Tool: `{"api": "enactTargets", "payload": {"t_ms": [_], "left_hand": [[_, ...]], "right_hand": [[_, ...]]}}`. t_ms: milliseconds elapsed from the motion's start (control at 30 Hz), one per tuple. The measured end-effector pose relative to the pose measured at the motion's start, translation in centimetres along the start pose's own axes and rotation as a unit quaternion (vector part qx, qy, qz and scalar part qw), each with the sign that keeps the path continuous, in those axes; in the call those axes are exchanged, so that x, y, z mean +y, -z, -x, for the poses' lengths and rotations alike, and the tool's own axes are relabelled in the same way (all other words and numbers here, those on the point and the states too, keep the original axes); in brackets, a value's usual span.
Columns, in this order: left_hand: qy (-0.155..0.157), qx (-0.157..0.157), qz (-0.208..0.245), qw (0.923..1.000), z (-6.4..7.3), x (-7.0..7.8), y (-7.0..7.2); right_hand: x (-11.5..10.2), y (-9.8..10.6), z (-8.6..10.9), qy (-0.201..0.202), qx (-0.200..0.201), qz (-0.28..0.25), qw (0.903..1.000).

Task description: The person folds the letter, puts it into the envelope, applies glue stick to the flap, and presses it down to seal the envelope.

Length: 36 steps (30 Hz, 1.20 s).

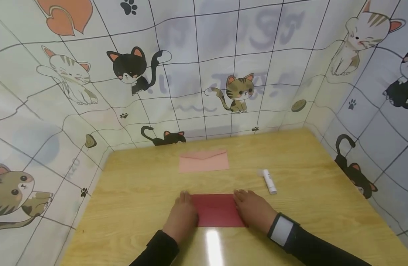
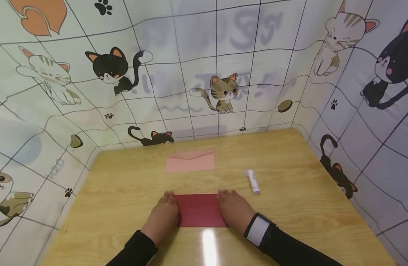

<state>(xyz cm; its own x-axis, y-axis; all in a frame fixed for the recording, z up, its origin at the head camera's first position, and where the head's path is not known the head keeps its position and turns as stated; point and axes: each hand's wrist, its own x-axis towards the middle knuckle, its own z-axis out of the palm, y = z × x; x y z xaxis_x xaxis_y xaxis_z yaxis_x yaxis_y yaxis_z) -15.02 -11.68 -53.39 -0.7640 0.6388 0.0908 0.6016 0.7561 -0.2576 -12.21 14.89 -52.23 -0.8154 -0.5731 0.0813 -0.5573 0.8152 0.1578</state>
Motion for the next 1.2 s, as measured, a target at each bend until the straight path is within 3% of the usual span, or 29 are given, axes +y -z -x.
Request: {"api": "enactTargets", "payload": {"t_ms": [100, 167, 233, 333, 467, 567, 733, 800, 900, 1100, 1200], "left_hand": [[-0.062, -0.014, -0.018, 0.9978, -0.6, 2.5, -0.3], [-0.077, -0.045, 0.009, 0.996, -1.0, 3.8, -0.4], [-0.063, -0.06, 0.031, 0.9957, -1.6, 4.2, -0.4], [-0.031, -0.062, 0.054, 0.9961, -3.0, 3.3, -0.1], [-0.037, -0.047, 0.066, 0.996, -4.3, 1.9, 0.4], [-0.035, -0.042, 0.077, 0.9955, -3.5, 1.4, 0.5], [0.027, -0.059, 0.137, 0.9885, -0.6, 0.8, 0.7], [0.032, -0.06, 0.146, 0.9869, -0.2, 0.8, 0.7], [0.032, -0.063, 0.129, 0.9891, -0.9, 1.3, 0.4], [0.02, -0.043, 0.083, 0.9954, -3.9, 2.9, 0.2], [0.007, -0.052, 0.073, 0.9959, -3.5, 2.5, 0.2]], "right_hand": [[-2.5, -0.4, -1.4, 0.019, -0.018, -0.029, 0.9992], [-3.9, -0.4, -2.2, 0.031, -0.03, -0.053, 0.9977], [-4.3, -0.3, -3.0, 0.032, -0.04, -0.061, 0.9968], [-3.1, -0.1, -3.6, 0.007, -0.037, -0.056, 0.9977], [-0.6, -0.1, -2.8, -0.001, -0.015, -0.046, 0.9988], [0.6, -0.2, -1.2, 0.006, -0.004, -0.036, 0.9993], [1.1, 0.0, 0.8, -0.004, -0.02, -0.04, 0.999], [0.9, -0.1, 0.4, -0.013, -0.022, -0.061, 0.9978], [0.2, -0.2, -1.3, -0.024, -0.019, -0.091, 0.9953], [-1.3, -0.2, -5.6, 0.016, -0.011, -0.07, 0.9973], [-1.4, -0.1, -5.8, 0.027, -0.001, -0.043, 0.9987]]}}
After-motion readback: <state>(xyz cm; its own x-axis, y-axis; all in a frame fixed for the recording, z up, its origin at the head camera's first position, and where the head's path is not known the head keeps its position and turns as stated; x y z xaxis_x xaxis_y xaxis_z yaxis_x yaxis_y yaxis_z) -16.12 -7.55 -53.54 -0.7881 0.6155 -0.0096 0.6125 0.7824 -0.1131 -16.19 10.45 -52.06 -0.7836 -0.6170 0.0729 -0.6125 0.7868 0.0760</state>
